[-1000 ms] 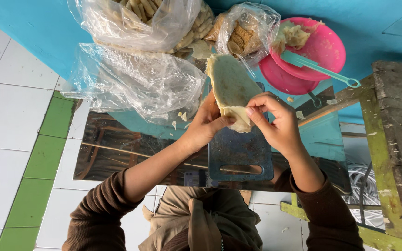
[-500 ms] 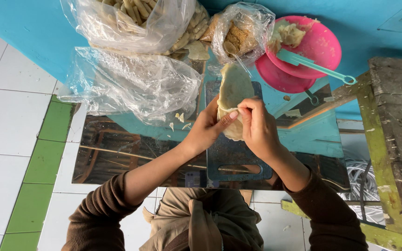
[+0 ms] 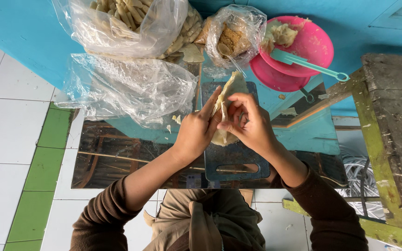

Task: The person takes thin triangular dough wrapper pieces from a cutting board, dips them into a bag of brown powdery filling, and rolls them into cylinders by hand, placing the finished rolls into a plastic bag. They then peel apart a stack of round wrappers and wrap a ball of dough inside a wrapper sheet.

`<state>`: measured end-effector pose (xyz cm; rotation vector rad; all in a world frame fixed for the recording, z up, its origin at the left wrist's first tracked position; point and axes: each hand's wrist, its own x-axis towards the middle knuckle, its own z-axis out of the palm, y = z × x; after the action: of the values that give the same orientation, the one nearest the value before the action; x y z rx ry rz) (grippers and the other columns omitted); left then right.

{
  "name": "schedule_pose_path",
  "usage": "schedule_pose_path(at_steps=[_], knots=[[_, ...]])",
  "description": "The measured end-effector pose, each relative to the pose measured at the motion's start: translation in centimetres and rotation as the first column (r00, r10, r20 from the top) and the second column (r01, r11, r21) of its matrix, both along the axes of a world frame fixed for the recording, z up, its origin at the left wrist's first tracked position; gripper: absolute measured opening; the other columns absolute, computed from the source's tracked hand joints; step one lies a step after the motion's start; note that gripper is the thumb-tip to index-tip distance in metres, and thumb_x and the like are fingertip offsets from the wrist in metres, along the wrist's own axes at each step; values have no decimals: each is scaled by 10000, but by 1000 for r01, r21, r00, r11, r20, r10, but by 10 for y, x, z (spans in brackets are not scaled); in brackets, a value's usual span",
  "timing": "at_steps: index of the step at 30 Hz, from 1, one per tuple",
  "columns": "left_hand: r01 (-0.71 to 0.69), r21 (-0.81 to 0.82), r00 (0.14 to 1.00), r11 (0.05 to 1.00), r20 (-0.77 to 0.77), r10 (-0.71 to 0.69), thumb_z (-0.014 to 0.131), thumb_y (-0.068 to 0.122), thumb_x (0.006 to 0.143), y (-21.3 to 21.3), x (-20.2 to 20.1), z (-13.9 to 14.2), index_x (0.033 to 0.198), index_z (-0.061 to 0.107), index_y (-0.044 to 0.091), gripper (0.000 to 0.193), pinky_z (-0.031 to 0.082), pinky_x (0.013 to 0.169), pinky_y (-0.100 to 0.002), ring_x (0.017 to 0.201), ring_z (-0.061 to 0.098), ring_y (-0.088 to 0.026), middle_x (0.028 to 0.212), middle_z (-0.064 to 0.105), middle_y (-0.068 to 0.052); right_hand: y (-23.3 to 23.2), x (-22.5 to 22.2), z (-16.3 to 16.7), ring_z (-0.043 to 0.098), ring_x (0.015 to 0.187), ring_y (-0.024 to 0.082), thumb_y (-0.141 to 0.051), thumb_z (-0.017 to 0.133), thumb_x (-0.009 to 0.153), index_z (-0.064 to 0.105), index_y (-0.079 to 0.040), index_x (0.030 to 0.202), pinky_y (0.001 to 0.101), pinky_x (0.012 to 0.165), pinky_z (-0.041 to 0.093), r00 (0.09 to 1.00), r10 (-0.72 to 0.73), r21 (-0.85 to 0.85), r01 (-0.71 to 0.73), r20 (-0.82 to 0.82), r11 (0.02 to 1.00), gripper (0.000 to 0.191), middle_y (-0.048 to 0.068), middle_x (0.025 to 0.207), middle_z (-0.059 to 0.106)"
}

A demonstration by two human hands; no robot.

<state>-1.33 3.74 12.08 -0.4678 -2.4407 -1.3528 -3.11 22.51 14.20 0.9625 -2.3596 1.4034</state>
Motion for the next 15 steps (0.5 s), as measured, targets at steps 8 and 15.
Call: schedule_pose_path(at_steps=[8,15], knots=[[-18,7,1000,1000,-20,18,577,277,1062,-1,1,5,1555,440,120,535,519,562,-455,636,689,-395,672,654,-206,7,-7,4,647,801,58,-59,684,1027,639,22,1170,228,604,571,972,4,-163,36,237,986,170,31,940,668],[6,177,995,984,101,-24,556,258,1080,-2,2,10,1526,489,124,471,522,581,-400,600,681,-381,664,608,-231,23,-32,-9,601,658,59,-105,662,1014,621,24,1063,255,537,567,853,63,-295,110,518,949,144,18,841,638]])
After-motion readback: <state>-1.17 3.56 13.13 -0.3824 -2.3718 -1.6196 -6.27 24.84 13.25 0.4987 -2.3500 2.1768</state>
